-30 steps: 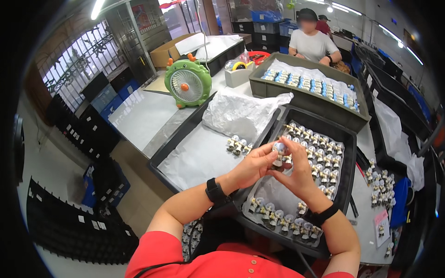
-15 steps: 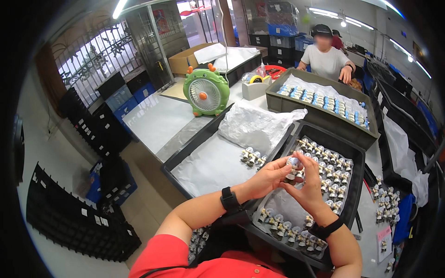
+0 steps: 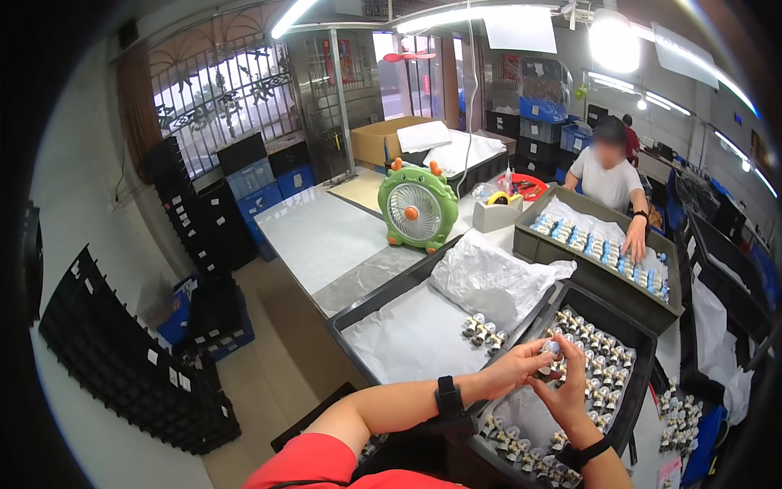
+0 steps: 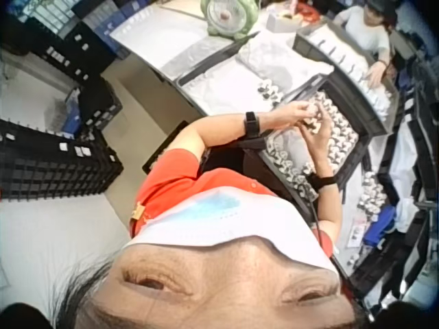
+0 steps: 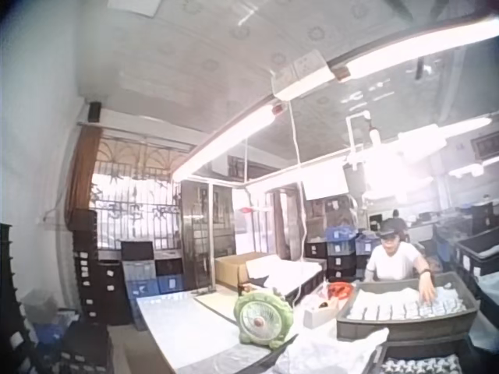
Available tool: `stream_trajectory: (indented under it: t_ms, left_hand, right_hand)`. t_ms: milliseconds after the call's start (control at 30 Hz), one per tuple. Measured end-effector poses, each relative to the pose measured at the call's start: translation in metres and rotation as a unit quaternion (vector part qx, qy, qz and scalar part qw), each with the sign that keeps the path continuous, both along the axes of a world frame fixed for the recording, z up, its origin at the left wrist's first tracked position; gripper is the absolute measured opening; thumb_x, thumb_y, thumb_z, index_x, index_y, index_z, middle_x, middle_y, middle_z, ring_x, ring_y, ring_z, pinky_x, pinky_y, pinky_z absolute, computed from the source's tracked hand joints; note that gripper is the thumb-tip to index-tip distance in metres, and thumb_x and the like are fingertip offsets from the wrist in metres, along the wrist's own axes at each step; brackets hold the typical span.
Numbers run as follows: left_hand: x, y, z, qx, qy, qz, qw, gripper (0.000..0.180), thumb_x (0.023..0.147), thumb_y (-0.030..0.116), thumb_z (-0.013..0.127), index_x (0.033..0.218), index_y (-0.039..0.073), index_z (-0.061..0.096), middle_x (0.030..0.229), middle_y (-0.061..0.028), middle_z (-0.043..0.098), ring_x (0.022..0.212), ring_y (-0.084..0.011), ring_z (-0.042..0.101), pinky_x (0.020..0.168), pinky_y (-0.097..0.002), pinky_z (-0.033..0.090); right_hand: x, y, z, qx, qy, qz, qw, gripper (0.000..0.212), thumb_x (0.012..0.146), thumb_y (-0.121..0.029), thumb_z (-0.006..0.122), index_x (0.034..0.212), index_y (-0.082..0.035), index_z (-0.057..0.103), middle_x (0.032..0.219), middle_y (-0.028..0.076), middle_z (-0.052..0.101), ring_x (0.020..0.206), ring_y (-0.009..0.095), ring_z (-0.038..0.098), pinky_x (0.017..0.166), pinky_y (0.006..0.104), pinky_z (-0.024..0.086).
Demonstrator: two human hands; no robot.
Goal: The person repeatedly picks small cylindrical components from a tray, rotates them in both hands, and places them into a second tray. The process is repetitive and involves handling each item individually without using tools.
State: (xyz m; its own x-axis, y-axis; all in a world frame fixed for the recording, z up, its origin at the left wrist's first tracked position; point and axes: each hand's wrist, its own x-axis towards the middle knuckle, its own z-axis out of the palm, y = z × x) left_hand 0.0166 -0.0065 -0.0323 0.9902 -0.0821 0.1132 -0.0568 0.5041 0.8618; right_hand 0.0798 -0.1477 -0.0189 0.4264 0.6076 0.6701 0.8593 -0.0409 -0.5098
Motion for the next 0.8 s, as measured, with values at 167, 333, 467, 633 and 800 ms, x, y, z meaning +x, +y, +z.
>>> stream_trajectory:
  t_ms: [167, 333, 467, 633, 800]
  left_hand:
    - [-0.003, -0.002, 0.006, -0.004, -0.002, 0.001, 1.0, 0.045, 0.095, 0.028, 0.049, 0.135, 0.012, 0.037, 0.119, 0.0027, 0.05, 0.098, -0.0105, 0.056, 0.071, -0.0227, 0.048]
    - [-0.002, -0.001, 0.004, -0.013, 0.0, -0.004, 1.0, 0.043, 0.095, 0.026, 0.049, 0.135, 0.012, 0.037, 0.118, 0.0031, 0.051, 0.097, -0.0105, 0.057, 0.071, -0.0224, 0.049]
    - [-0.009, -0.002, 0.015, -0.011, 0.006, -0.013, 1.0, 0.043, 0.095, 0.026, 0.048, 0.135, 0.012, 0.036, 0.119, 0.0033, 0.05, 0.099, -0.0109, 0.057, 0.071, -0.0224, 0.049]
    - [-0.011, 0.002, 0.017, -0.005, 0.01, -0.004, 1.0, 0.047, 0.095, 0.026, 0.048, 0.137, 0.012, 0.033, 0.122, 0.0012, 0.049, 0.096, -0.011, 0.057, 0.071, -0.0226, 0.049]
    - [-0.008, -0.004, 0.017, -0.014, 0.002, -0.011, 1.0, 0.055, 0.095, 0.027, 0.049, 0.141, 0.01, 0.025, 0.119, -0.0013, 0.051, 0.092, -0.0099, 0.056, 0.072, -0.025, 0.049]
  right_hand:
    - [0.001, 0.0, 0.001, 0.001, 0.014, 0.009, 1.0, 0.08, 0.055, -0.006, 0.079, 0.127, -0.006, 0.043, 0.122, 0.013, 0.049, 0.113, 0.03, 0.046, 0.095, 0.0384, 0.038]
    - [0.003, 0.0, 0.002, 0.004, 0.009, 0.017, 1.0, 0.08, 0.055, -0.006, 0.079, 0.127, -0.006, 0.044, 0.122, 0.013, 0.049, 0.113, 0.031, 0.046, 0.095, 0.0381, 0.039]
    - [0.004, -0.002, 0.005, 0.0, 0.003, 0.019, 1.0, 0.08, 0.054, -0.006, 0.079, 0.127, -0.006, 0.044, 0.123, 0.013, 0.048, 0.114, 0.031, 0.045, 0.095, 0.0379, 0.039]
    - [0.003, 0.003, 0.005, 0.002, 0.02, 0.023, 1.0, 0.083, 0.054, -0.003, 0.079, 0.128, -0.006, 0.042, 0.124, 0.013, 0.048, 0.115, 0.03, 0.045, 0.096, 0.0377, 0.038]
    - [0.001, -0.003, 0.001, 0.014, 0.042, 0.024, 0.999, 0.085, 0.056, 0.0, 0.077, 0.132, -0.005, 0.038, 0.127, 0.012, 0.046, 0.116, 0.028, 0.044, 0.097, 0.0362, 0.036]
